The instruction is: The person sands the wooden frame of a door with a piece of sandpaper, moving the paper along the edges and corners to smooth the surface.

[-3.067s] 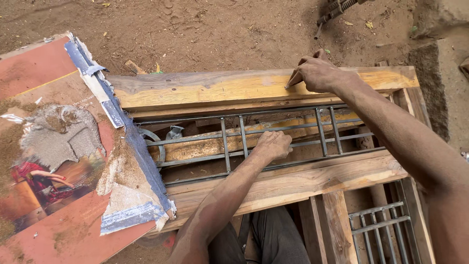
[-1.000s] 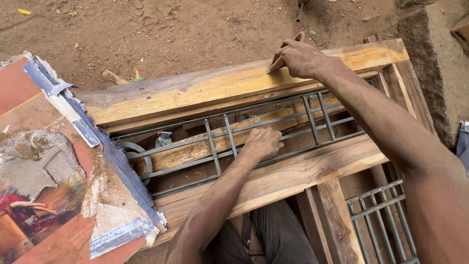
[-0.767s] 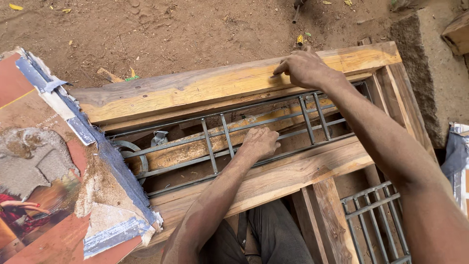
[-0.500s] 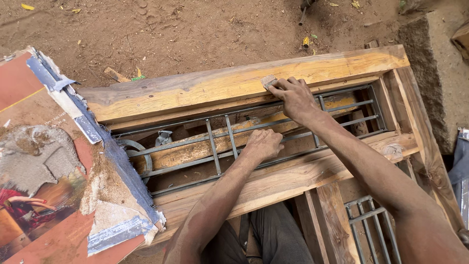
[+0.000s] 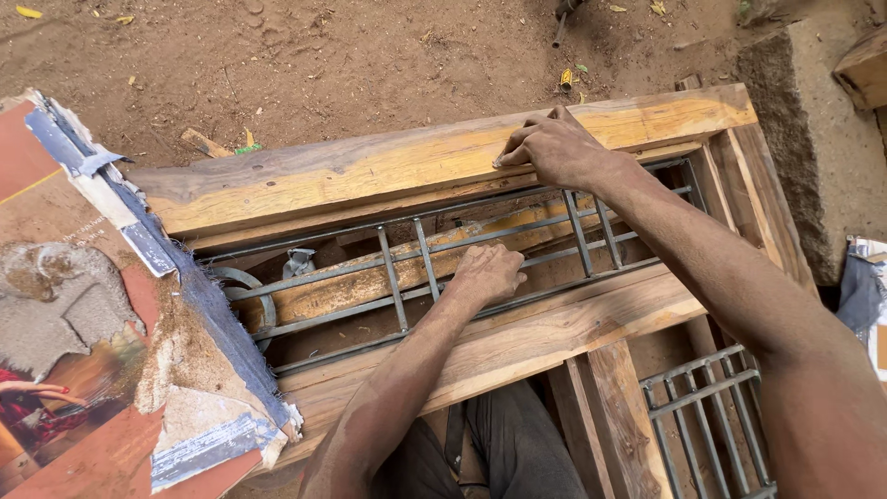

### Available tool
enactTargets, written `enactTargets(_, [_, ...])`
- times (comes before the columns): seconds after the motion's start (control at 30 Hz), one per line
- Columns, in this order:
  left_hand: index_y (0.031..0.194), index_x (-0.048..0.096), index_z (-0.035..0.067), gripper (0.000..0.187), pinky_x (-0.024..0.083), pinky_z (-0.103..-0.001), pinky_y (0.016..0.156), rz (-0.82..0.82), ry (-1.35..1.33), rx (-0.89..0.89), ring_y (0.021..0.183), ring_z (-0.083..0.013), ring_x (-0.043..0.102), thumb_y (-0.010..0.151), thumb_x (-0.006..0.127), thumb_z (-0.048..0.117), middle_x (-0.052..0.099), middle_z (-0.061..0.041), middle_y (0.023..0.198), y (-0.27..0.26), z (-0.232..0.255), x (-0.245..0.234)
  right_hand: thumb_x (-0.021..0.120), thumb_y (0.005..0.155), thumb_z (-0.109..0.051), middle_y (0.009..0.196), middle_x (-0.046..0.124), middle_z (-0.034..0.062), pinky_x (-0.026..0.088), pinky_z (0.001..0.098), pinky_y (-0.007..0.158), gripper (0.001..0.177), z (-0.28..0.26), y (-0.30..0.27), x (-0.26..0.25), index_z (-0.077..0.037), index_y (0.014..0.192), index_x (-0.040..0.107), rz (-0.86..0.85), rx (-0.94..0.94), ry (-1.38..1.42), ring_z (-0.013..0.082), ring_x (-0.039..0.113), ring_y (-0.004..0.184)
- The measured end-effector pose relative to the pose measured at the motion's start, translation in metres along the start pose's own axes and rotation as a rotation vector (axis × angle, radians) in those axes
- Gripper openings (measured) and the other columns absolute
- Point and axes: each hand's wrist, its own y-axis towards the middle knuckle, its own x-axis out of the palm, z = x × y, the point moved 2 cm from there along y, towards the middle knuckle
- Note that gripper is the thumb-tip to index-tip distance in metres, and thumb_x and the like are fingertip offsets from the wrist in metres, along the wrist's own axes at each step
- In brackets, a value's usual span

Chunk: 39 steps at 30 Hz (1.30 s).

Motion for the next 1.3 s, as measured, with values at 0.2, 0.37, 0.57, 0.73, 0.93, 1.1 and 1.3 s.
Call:
enactTargets(0.2, [0.108, 0.073, 0.010, 0.033, 0.056, -0.038, 0.086, 0.039, 0.039, 0.037, 0.086, -0.0174, 0.070, 0.100, 0.059, 0.039, 0.072, -0.009, 0.084, -0.002, 0.002, 0.001, 0.064, 0.092, -0.003, 0.129, 0.067, -0.0111, 0.034, 0.0446, 0.114, 0.049, 0.011, -0.020, -0.004, -0.034, 0.128, 0.072, -0.055, 0.109, -0.045, 0.0132, 0.053, 0.125])
enactTargets(0.37, [0.110, 0.073, 0.011, 0.033, 0.059, -0.036, 0.086, 0.029, 0.009, 0.016, 0.086, -0.0174, 0.072, 0.100, 0.058, 0.038, 0.073, -0.009, 0.085, 0.002, -0.001, 0.003, 0.055, 0.096, 0.007, 0.138, 0.061, -0.0054, 0.043, 0.0428, 0.108, 0.059, -0.011, -0.031, 0.045, -0.030, 0.141, 0.065, 0.185, 0.157, 0.052, 0.0176, 0.053, 0.126])
enactTargets(0.57, [0.107, 0.073, 0.010, 0.032, 0.058, -0.038, 0.085, 0.052, 0.025, 0.045, 0.084, -0.0187, 0.071, 0.099, 0.060, 0.039, 0.072, -0.009, 0.082, 0.000, 0.001, 0.005, 0.063, 0.093, 0.000, 0.135, 0.064, -0.0094, 0.024, 0.0567, 0.118, 0.048, 0.020, -0.026, 0.016, -0.033, 0.127, 0.071, 0.041, 0.136, 0.065, 0.0117, 0.051, 0.129])
enactTargets(0.73, [0.104, 0.074, 0.010, 0.034, 0.059, -0.038, 0.084, 0.029, 0.022, 0.014, 0.083, -0.0179, 0.070, 0.099, 0.059, 0.041, 0.071, -0.009, 0.081, 0.003, -0.001, 0.002, 0.061, 0.093, -0.001, 0.134, 0.067, -0.0124, 0.035, 0.0402, 0.112, 0.050, 0.011, -0.006, 0.007, -0.037, 0.127, 0.071, 0.108, 0.013, -0.039, 0.0103, 0.053, 0.123])
enactTargets(0.93, [0.106, 0.072, 0.009, 0.034, 0.058, -0.039, 0.083, -0.011, 0.026, 0.015, 0.082, -0.0177, 0.070, 0.101, 0.058, 0.040, 0.071, -0.009, 0.080, 0.003, 0.001, 0.004, 0.061, 0.095, -0.004, 0.133, 0.069, -0.0177, 0.035, 0.0390, 0.115, 0.045, 0.041, -0.031, 0.006, -0.037, 0.122, 0.075, -0.127, 0.069, -0.064, 0.0064, 0.055, 0.123])
enactTargets(1.1, [0.106, 0.072, 0.009, 0.036, 0.058, -0.039, 0.084, -0.017, 0.032, 0.015, 0.082, -0.0181, 0.070, 0.102, 0.057, 0.041, 0.071, -0.009, 0.081, -0.002, 0.003, -0.001, 0.061, 0.095, -0.009, 0.135, 0.065, -0.0037, 0.022, 0.0588, 0.116, 0.039, 0.045, -0.014, 0.008, -0.027, 0.128, 0.071, 0.156, 0.193, 0.075, 0.0183, 0.051, 0.127])
enactTargets(1.3, [0.106, 0.072, 0.010, 0.035, 0.058, -0.038, 0.083, -0.018, 0.012, 0.003, 0.081, -0.0172, 0.069, 0.100, 0.058, 0.041, 0.070, -0.009, 0.079, 0.001, 0.001, 0.006, 0.057, 0.089, 0.007, 0.137, 0.064, 0.0025, 0.041, 0.0493, 0.113, 0.063, 0.025, -0.018, 0.066, -0.021, 0.144, 0.064, 0.175, 0.155, 0.109, 0.0220, 0.054, 0.126])
